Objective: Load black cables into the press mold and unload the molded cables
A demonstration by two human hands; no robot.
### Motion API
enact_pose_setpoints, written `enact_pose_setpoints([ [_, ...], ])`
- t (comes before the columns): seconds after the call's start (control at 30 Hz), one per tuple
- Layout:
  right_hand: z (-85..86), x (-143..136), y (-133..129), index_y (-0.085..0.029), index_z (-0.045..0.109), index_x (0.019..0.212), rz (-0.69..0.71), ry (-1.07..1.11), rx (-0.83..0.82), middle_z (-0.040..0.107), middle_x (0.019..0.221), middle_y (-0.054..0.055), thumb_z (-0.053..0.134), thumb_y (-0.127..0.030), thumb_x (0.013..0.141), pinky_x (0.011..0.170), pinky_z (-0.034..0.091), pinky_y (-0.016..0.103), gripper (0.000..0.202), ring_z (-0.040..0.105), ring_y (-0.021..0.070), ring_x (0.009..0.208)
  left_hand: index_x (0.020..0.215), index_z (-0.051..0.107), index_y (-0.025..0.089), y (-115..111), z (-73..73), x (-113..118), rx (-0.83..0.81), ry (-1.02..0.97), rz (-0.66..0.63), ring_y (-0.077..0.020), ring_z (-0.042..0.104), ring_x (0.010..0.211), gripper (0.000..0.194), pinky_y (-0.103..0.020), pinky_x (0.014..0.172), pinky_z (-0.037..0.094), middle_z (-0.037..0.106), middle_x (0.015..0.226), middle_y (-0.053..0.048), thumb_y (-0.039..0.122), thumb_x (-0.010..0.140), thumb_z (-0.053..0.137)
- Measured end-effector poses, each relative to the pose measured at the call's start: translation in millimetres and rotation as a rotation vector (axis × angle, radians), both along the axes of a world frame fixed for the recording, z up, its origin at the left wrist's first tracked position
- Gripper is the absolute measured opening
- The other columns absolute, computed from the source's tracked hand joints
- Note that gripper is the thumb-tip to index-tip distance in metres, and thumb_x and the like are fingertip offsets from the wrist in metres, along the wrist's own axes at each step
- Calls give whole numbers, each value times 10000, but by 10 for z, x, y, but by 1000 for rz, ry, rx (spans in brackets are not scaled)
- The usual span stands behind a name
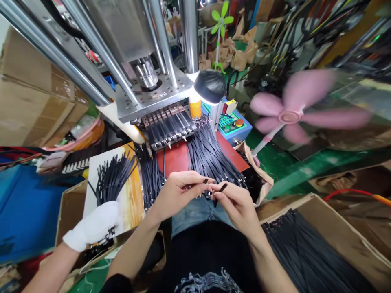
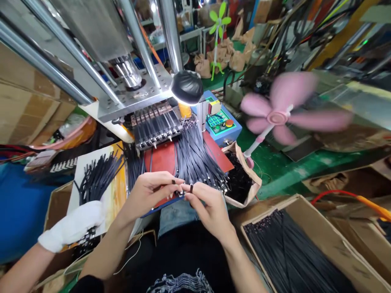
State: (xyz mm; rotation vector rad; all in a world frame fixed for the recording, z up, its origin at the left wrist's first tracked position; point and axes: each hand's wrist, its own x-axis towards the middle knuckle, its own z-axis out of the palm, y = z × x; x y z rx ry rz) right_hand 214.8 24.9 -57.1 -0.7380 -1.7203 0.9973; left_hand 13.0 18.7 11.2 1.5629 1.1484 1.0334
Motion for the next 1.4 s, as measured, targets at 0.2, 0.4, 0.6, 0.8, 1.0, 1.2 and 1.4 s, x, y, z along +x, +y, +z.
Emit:
enact_pose_setpoints([
  [0.2, 56, -185, 158, -282, 847, 962, 17, 109, -95, 764, 848, 28, 762, -232, 965, 631, 540, 265, 98, 690, 162, 708, 896, 865, 198, 52, -15, -123, -202, -262, 41, -107, 637, 562, 291, -236, 530, 549, 729, 832, -43, 480, 837, 902],
  [0.4, 159, -377, 269, -252, 829, 891, 34, 15, -94, 715, 821, 39, 698, -240, 1002, 598, 505, 275, 173, 638, 159, 691, 797, 866, 223, 136, -26, -227, -39, -153, 143, -117, 622, 647, 329, -230, 563, 519, 676, 783, -28, 549, 822, 898],
  [0.6, 200, -514, 368, -221, 757, 768, 95, -7, -102, 640, 728, 23, 691, -273, 998, 536, 433, 273, 245, 528, 140, 600, 794, 857, 220, 167, -18, -314, 28, -27, 183, -139, 631, 677, 374, -274, 632, 549, 708, 786, -42, 581, 889, 826],
  [0.8, 60, -650, 405, -219, 589, 711, 163, -54, -241, 508, 660, -26, 663, -309, 996, 568, 379, 268, 308, 447, 131, 597, 750, 801, 195, 301, -14, -379, 150, 45, 220, -121, 610, 638, 300, -259, 613, 503, 704, 735, -21, 407, 962, 786],
  [1.0, -84, -619, 291, -214, 501, 675, 474, -240, -542, 540, 642, -32, 645, -429, 1013, 582, 393, 260, 426, 513, 127, 599, 705, 737, 180, 858, -96, -728, 253, 98, 475, -118, 526, 620, 297, -260, 592, 428, 632, 695, 9, 390, 906, 802],
  [1.2, 346, -334, 1331, -205, 579, 658, 509, -379, -411, 549, 615, -34, 699, -470, 984, 545, 426, 248, 437, 558, 125, 578, 704, 713, 154, 1699, -446, -929, 233, 351, 456, -149, 595, 647, 231, -277, 657, 458, 700, 733, -26, 290, 888, 750],
  [1.4, 457, -867, 2650, -157, 658, 676, 417, -355, -176, 583, 557, -62, 671, -454, 977, 552, 401, 247, 423, 508, 56, 515, 882, 742, 134, 2163, -615, -947, 195, 526, 612, -185, 688, 699, 128, -306, 740, 539, 782, 850, -81, 197, 950, 654],
])
